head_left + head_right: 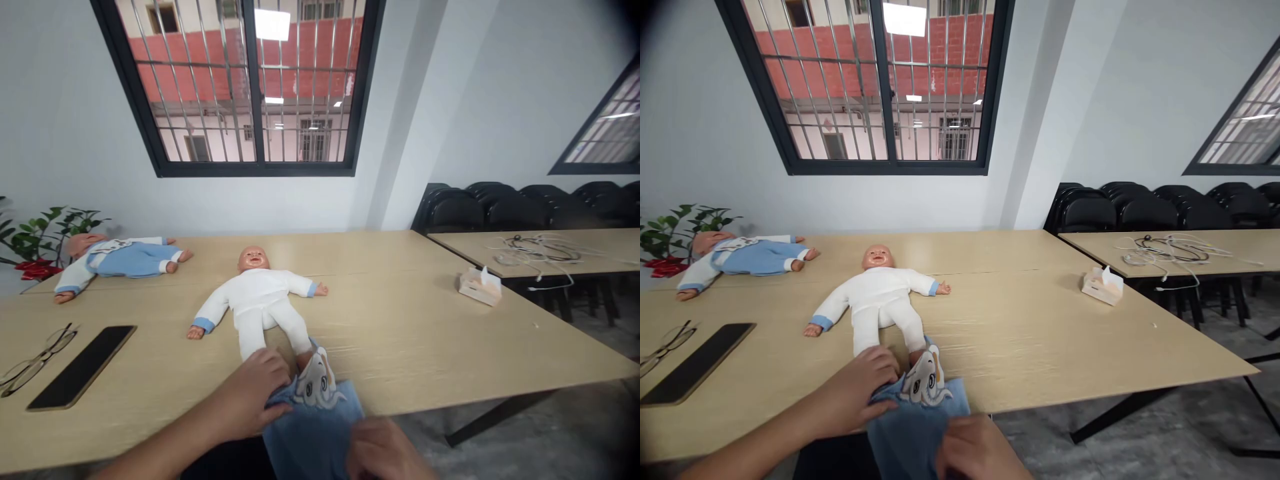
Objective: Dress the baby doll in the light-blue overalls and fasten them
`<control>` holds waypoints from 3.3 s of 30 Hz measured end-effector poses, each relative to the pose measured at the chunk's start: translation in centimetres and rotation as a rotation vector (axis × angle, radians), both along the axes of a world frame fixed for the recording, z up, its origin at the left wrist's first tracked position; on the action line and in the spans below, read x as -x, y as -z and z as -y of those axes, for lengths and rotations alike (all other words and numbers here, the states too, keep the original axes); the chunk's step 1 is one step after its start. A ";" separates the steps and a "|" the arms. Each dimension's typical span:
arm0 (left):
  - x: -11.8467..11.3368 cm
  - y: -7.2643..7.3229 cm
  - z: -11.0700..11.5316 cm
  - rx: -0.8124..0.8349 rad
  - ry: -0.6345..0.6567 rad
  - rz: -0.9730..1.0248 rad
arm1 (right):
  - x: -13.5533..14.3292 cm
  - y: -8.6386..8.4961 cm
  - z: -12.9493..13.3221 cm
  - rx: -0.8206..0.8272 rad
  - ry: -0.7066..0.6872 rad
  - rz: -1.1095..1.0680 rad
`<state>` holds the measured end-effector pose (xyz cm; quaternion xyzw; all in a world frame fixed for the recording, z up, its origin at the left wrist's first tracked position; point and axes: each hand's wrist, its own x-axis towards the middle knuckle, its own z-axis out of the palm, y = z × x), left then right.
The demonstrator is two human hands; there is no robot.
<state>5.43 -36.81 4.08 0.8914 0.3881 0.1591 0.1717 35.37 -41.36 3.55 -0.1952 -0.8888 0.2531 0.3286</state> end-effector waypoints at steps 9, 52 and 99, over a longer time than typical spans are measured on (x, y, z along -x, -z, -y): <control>-1.1 -0.5 3.9 0.193 0.061 0.264 | 4.5 -4.2 -4.9 0.123 -0.068 0.055; 8.3 -4.3 -4.9 0.522 -0.244 0.616 | 10.1 -4.8 -13.1 0.970 -0.104 -0.462; 6.1 -0.2 -5.6 0.246 0.011 0.568 | 10.9 -1.8 -16.2 1.351 -0.404 -0.216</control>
